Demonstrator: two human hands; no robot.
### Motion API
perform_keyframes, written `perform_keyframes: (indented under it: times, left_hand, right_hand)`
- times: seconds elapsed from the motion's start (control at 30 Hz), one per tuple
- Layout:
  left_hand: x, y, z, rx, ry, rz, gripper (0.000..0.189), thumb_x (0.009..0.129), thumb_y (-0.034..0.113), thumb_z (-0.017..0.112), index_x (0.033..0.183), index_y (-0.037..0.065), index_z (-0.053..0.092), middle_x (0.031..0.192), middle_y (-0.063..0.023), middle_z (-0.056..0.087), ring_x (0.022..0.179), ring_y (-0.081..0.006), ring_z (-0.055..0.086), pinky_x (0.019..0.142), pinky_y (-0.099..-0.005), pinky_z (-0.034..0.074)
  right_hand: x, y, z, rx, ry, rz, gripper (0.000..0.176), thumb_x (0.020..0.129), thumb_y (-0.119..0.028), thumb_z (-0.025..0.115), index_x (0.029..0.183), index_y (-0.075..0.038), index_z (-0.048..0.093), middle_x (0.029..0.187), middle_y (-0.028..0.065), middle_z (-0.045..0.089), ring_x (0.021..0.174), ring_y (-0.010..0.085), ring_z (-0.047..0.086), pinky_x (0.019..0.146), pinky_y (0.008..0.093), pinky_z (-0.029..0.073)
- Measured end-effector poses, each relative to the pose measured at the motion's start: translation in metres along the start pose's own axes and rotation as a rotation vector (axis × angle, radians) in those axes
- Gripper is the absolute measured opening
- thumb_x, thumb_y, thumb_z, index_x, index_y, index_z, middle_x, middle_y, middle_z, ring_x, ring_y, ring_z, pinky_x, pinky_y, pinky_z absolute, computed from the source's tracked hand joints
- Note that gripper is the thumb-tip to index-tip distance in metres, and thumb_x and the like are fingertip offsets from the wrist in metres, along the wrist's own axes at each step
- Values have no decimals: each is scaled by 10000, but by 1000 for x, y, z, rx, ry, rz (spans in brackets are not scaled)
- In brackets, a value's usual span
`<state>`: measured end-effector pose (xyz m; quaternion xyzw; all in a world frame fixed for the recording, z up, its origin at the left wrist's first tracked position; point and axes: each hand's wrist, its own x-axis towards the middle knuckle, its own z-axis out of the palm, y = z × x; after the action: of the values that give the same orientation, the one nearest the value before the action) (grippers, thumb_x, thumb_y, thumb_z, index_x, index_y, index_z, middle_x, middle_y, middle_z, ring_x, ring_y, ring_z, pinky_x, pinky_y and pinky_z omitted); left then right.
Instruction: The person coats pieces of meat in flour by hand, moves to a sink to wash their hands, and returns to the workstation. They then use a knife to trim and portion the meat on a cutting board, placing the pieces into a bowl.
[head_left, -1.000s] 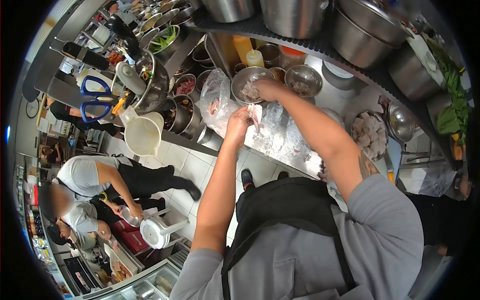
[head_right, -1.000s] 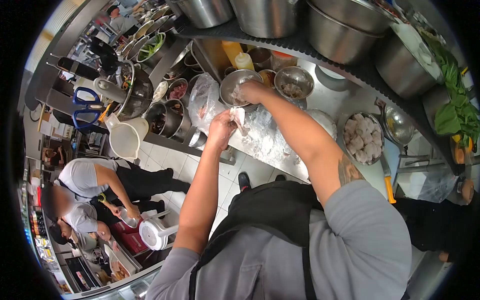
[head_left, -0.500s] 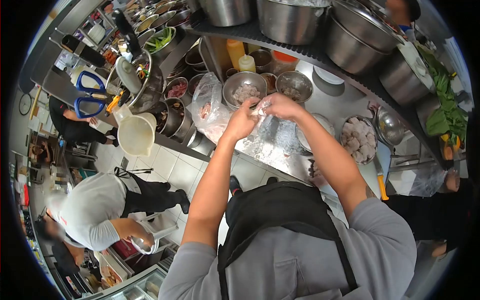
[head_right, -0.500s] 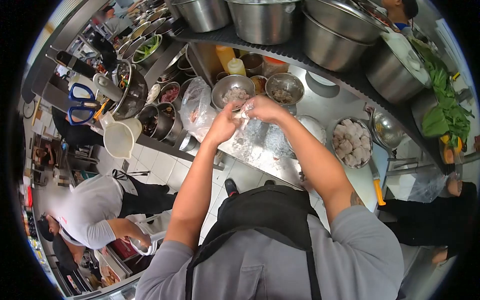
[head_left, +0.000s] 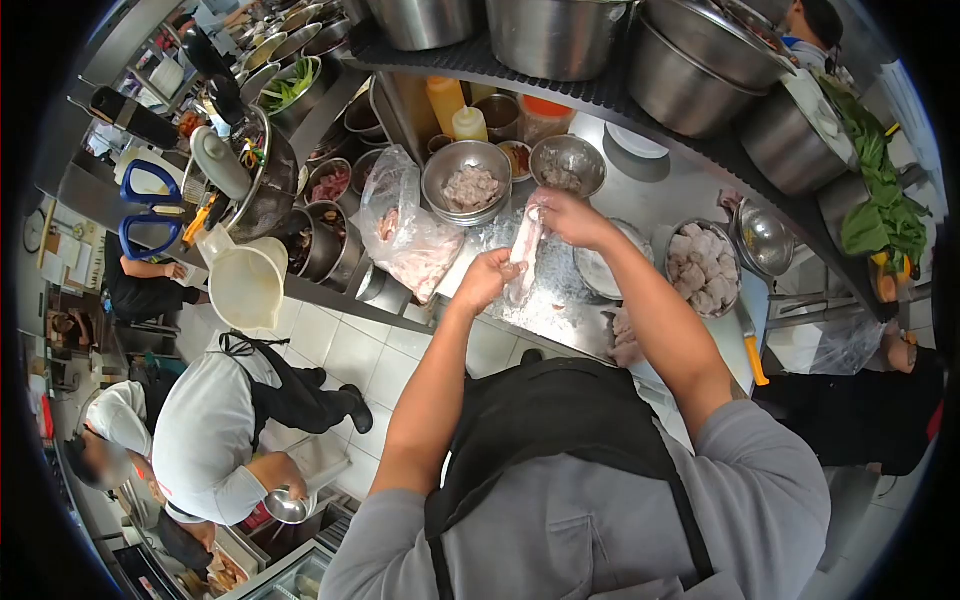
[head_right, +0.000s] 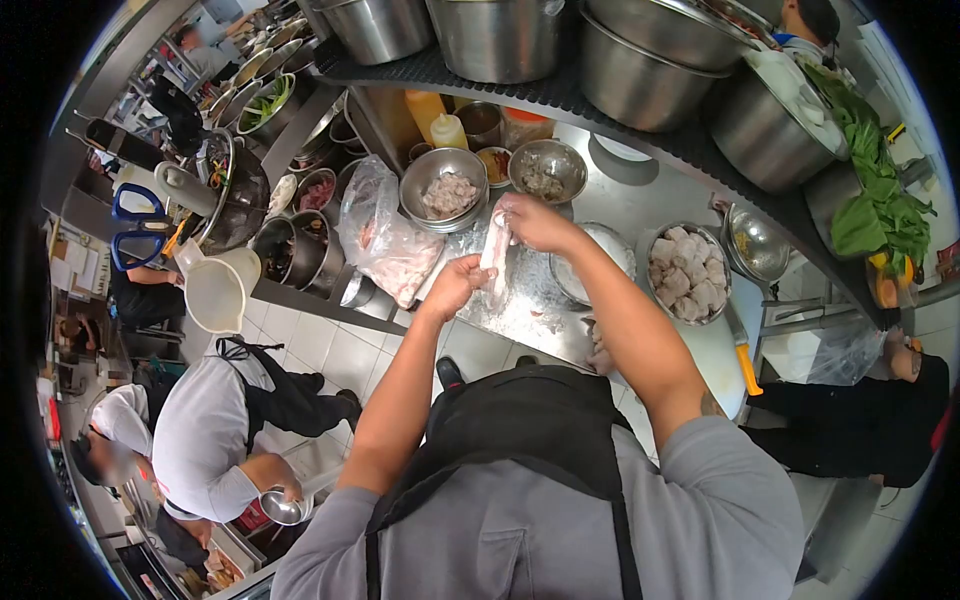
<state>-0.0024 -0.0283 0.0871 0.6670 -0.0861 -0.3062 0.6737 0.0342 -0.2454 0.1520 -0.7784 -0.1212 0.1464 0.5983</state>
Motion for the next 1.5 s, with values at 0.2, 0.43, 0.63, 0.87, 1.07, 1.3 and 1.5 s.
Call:
perform_keyframes:
  times: [0.2,0.43,0.63,0.87,1.07,1.3,1.5]
  left_hand:
    - [6,-43,0,68,28,-58,178,921,165,666,1009,11,683,858,-11,680,737,-102,561,714,-279,463]
    - [23,-71,0,320,102,-230,254,876,197,666,1025,-9,671,823,-111,681,724,-183,606,709,-330,481]
    - [34,-75,3,661,235,-141,311,848,247,656,993,-28,650,948,-224,698,879,-373,671,807,-431,517]
    - [22,-36,25,1031,256,-440,508,834,307,698,1164,-38,527,1039,-264,685,1006,-396,669,881,-445,531]
    - [-17,-33,26,1167,203,-419,544,842,356,705,1198,-14,526,1138,-234,647,1014,-374,651,872,-453,518]
    - [-39,-50,33,1410,14,70,531,827,314,696,1285,68,586,1247,-107,583,1206,-296,452,1014,-445,381]
    - [1,-42,21,1094,307,215,386,832,216,671,1176,41,653,1141,-159,635,1074,-361,550,942,-460,445]
  right_hand:
    - [13,46,-17,-74,107,72,171,933,-93,510,1058,-19,600,885,73,622,731,140,597,649,310,492]
    - [48,102,-24,-260,195,252,234,868,-77,550,1058,-21,674,1019,161,676,903,288,665,786,377,507]
    - [66,120,-23,-561,181,70,224,822,-48,569,1015,-18,679,1032,185,686,990,368,654,847,408,510]
    - [73,125,-2,-1196,-3,25,188,871,-116,558,990,-34,679,910,168,712,881,347,696,749,433,564]
    - [76,123,-8,-1265,55,114,225,898,-130,521,1037,-48,677,909,135,721,883,327,705,742,437,568]
    - [67,133,-13,-1266,-53,-194,197,814,-150,622,960,-39,696,960,150,714,925,327,692,824,435,550]
    - [71,139,-31,-1062,-144,98,199,736,-198,676,845,-35,705,872,155,708,819,350,671,759,410,539]
